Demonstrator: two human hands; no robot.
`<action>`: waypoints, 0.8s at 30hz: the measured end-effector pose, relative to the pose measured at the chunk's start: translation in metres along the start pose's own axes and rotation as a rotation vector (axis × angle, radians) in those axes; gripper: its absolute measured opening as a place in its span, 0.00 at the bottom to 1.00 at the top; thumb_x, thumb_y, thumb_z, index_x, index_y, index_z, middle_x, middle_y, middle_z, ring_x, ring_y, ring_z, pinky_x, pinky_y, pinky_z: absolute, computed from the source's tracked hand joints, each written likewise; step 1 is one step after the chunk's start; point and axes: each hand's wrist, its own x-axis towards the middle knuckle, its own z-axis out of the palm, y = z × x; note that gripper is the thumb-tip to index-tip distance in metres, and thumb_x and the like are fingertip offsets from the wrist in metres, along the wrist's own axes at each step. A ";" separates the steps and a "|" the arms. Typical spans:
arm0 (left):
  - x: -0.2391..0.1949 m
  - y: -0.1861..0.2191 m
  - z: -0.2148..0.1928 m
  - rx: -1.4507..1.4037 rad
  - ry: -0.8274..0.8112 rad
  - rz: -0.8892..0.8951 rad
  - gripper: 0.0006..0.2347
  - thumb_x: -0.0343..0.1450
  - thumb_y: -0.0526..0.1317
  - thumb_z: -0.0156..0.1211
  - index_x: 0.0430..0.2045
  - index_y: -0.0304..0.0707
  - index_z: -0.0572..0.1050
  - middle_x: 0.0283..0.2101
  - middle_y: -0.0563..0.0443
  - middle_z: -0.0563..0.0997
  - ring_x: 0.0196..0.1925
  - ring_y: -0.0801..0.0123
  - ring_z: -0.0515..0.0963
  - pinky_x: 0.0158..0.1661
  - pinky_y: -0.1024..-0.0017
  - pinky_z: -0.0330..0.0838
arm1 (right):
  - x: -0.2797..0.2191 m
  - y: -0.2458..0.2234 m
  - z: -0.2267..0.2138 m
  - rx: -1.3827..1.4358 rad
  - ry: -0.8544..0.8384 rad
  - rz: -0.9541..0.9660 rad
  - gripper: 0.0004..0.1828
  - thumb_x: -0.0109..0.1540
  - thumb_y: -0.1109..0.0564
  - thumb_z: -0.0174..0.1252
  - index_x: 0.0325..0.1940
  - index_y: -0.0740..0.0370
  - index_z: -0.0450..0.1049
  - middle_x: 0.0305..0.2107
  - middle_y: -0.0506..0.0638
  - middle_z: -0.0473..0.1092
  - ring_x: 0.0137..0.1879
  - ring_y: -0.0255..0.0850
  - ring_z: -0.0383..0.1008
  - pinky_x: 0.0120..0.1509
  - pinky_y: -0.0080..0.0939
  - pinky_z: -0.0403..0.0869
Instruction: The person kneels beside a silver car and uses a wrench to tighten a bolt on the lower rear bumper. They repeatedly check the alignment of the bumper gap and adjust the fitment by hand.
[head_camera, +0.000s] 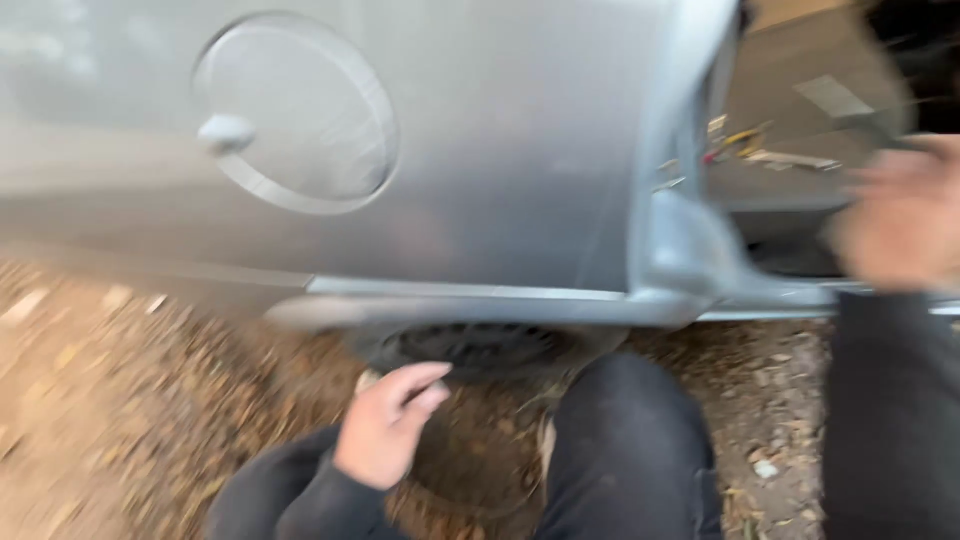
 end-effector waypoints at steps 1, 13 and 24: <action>-0.008 0.019 0.002 0.106 -0.015 0.144 0.11 0.70 0.33 0.58 0.45 0.33 0.79 0.37 0.51 0.85 0.38 0.72 0.84 0.40 0.75 0.76 | -0.029 -0.028 -0.016 0.077 -0.062 -0.043 0.12 0.58 0.55 0.64 0.43 0.63 0.81 0.36 0.55 0.79 0.43 0.48 0.80 0.49 0.46 0.77; -0.108 0.057 -0.002 0.108 -0.217 0.235 0.10 0.71 0.27 0.55 0.44 0.29 0.78 0.32 0.46 0.78 0.29 0.66 0.82 0.32 0.73 0.77 | -0.230 -0.238 0.011 0.596 -0.463 -0.237 0.14 0.60 0.65 0.58 0.49 0.62 0.78 0.27 0.48 0.77 0.28 0.32 0.80 0.36 0.32 0.79; -0.118 0.029 -0.003 0.116 -0.102 0.054 0.14 0.67 0.26 0.51 0.44 0.34 0.78 0.25 0.49 0.79 0.22 0.69 0.78 0.27 0.72 0.74 | -0.224 -0.251 0.094 0.900 -0.710 -0.024 0.11 0.66 0.62 0.53 0.51 0.63 0.76 0.23 0.47 0.75 0.26 0.30 0.74 0.33 0.32 0.75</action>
